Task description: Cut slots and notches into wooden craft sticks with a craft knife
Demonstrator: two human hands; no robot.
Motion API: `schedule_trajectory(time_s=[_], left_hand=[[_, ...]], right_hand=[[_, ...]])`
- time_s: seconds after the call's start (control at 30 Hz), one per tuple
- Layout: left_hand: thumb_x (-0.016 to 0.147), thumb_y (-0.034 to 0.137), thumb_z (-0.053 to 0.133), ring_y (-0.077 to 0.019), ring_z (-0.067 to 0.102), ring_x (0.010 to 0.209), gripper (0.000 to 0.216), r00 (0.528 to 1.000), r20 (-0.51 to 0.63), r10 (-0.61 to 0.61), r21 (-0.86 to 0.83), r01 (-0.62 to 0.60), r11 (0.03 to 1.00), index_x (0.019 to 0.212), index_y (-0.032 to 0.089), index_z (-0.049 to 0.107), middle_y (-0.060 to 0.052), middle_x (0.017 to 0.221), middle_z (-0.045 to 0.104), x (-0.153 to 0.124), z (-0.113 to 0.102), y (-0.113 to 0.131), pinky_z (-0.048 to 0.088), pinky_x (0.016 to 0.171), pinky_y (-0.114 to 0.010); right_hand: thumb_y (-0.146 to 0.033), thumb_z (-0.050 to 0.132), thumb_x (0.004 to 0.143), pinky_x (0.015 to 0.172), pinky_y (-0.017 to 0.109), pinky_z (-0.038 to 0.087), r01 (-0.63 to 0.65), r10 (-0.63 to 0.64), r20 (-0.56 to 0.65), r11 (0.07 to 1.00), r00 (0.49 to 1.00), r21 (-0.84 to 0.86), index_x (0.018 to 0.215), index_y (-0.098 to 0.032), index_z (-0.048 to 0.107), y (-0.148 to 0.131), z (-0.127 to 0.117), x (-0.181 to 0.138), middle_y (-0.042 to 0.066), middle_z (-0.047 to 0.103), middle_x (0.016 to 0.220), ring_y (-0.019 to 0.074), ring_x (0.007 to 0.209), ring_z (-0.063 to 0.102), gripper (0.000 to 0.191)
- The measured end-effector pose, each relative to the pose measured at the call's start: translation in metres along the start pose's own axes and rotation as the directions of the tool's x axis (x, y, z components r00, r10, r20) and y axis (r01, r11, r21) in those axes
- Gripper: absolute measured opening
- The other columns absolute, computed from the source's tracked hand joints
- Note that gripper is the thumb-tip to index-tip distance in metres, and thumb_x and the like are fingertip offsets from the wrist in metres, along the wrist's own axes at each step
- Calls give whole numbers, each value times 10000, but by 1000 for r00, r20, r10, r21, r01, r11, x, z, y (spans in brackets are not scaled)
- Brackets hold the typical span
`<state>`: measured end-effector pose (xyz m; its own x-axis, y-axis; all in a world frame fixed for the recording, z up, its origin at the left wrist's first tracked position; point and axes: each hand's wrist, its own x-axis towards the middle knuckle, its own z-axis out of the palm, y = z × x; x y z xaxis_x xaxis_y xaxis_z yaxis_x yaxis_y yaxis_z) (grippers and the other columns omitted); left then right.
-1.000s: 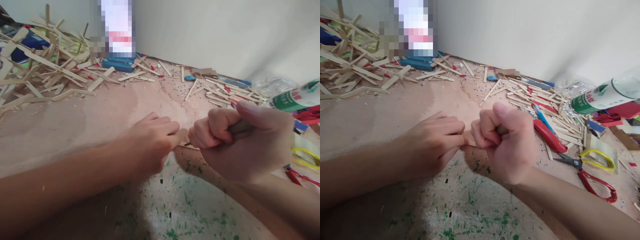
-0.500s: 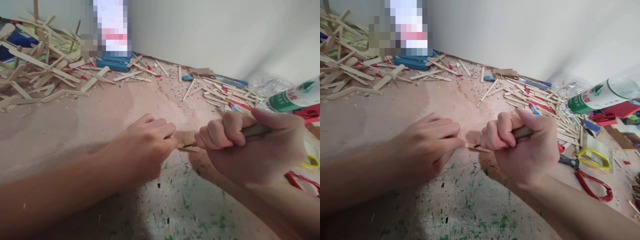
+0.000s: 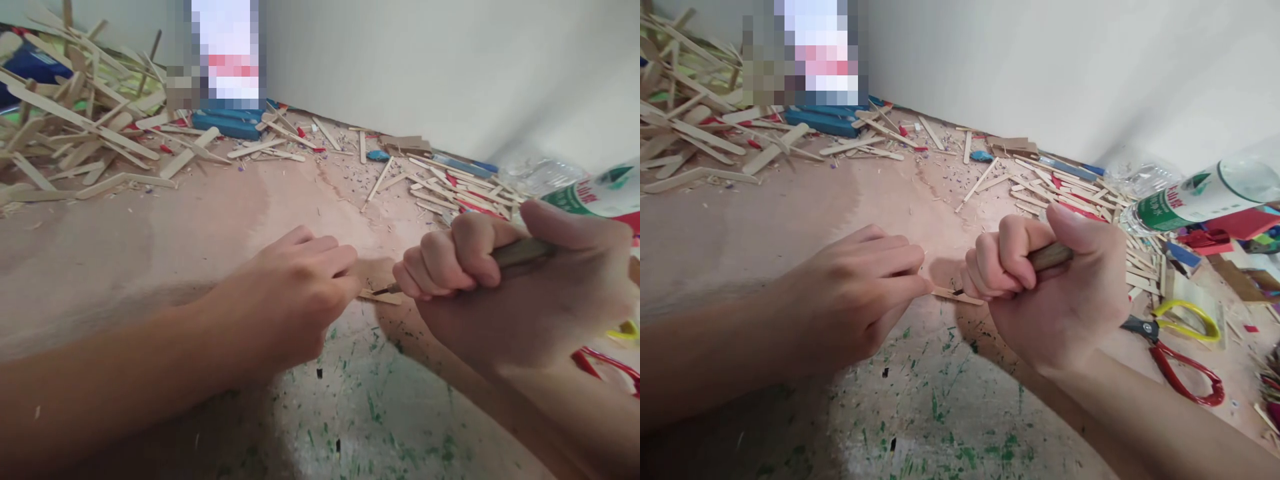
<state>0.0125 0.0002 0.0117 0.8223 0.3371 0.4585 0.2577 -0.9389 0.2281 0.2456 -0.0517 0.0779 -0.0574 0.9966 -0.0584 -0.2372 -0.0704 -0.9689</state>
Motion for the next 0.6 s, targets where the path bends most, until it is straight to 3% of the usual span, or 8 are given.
schedule_trajectory(time_s=[0.4,0.6], left_hand=[[993,-55,636,-229,499,767,369,1000,-6,4,-21,-4,1000,809,263,597,7,834,553,1,0,0,451,815,-422],[1085,-48,574,-237,493,766,403,1000,-2,2,-45,-2,999,830,248,676,-4,837,556,0,-2,0,446,810,-443]], right_hand=[[-637,981,1094,540,369,262,13,-17,-46,996,999,-93,560,-229,289,2,-4,-1,-61,191,500,107,479,241,964],[-603,1089,969,551,374,271,-66,63,-35,993,997,-100,550,-227,307,2,-3,1,-55,257,516,101,494,292,964]])
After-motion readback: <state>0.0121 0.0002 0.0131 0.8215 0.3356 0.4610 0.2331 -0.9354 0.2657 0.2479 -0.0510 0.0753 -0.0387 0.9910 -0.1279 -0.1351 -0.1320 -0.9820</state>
